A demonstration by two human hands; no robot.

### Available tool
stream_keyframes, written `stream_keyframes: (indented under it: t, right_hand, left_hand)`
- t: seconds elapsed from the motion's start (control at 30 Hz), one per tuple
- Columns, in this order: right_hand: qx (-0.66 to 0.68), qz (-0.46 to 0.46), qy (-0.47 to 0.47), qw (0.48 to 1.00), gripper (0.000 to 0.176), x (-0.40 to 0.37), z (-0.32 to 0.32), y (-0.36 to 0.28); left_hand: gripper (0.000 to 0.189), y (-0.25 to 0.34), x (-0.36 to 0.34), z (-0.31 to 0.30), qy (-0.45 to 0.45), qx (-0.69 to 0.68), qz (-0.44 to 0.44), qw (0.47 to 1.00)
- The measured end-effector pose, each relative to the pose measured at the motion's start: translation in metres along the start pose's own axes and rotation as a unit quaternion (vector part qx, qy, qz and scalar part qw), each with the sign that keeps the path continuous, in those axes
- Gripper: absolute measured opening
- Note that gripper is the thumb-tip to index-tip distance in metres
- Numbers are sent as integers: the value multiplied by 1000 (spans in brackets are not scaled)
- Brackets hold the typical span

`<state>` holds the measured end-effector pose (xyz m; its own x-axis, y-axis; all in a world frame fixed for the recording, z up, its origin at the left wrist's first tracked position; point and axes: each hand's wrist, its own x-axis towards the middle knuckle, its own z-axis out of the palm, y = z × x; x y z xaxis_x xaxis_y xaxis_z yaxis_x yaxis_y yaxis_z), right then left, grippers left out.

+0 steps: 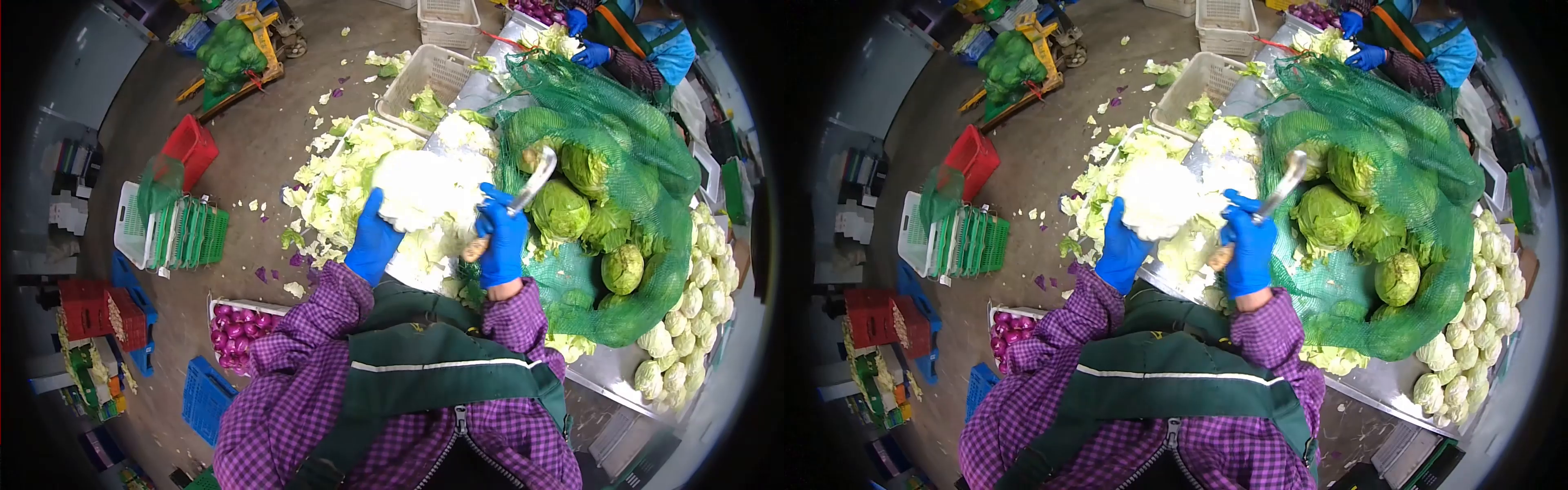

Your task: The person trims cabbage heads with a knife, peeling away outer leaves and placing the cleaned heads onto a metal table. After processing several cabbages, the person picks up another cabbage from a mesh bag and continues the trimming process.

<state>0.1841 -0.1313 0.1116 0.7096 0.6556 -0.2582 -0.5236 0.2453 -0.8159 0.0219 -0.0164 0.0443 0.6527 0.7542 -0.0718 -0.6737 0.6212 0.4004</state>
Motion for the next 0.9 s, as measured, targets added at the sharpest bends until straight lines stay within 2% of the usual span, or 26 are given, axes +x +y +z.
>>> stream_keyframes:
  t: [0.03,0.07,0.13,0.17,0.2,0.27,0.3,0.37,0.4,0.47,0.5,0.53,0.6,0.63,0.67,0.73,0.8,0.87,0.9]
  right_hand:
    - [-22,-11,2,1000,25,5,-12,-3]
    - [-128,33,-30,991,33,8,-25,-8]
    - [-217,65,-39,973,39,2,-16,-10]
    - [-201,55,-61,976,42,2,-11,-5]
    - [-186,44,-82,978,46,1,-6,1]
    - [-131,52,-115,983,51,10,4,15]
    - [-88,74,-109,987,52,11,10,17]
    - [0,112,-62,992,52,19,20,21]
    - [-1,99,-48,994,52,23,9,27]
    - [200,96,-76,972,46,28,-11,35]
    - [230,86,-72,967,35,23,-18,34]
    - [231,77,-62,968,35,18,-26,33]
    - [332,59,-74,939,33,5,-35,28]
    - [319,65,-28,945,34,-2,-40,23]
    - [323,56,-29,944,34,-8,-47,18]
    - [269,43,-46,961,27,-22,-71,11]
    - [275,62,-22,959,28,-39,-95,4]
    - [277,23,-62,958,27,-59,-117,-7]
    - [259,19,-34,965,34,-72,-129,-15]
  left_hand:
    - [59,1,5,-15,-6,-164,-33,986]
    - [59,6,8,-8,-7,-166,-34,985]
    - [59,18,18,14,65,-71,-22,995]
    - [57,16,30,-5,105,15,-17,994]
    - [57,16,31,5,102,13,-23,994]
    - [54,12,34,28,53,45,36,997]
    - [54,11,36,34,45,41,20,998]
    - [51,6,41,45,-35,140,53,988]
    - [51,5,41,51,-46,134,38,989]
    - [51,3,45,63,-95,201,19,975]
    - [58,0,46,68,-113,213,22,970]
    - [58,-4,46,69,-119,210,10,970]
    - [69,-14,45,76,-166,259,15,951]
    - [77,-18,41,81,-165,253,-21,953]
    - [77,-22,38,87,-174,254,-24,951]
    - [84,-28,32,97,-214,342,-51,914]
    - [90,-47,26,99,-253,357,-62,897]
    - [94,-73,8,109,-278,244,-261,892]
    - [99,-85,-7,119,-281,220,-288,889]
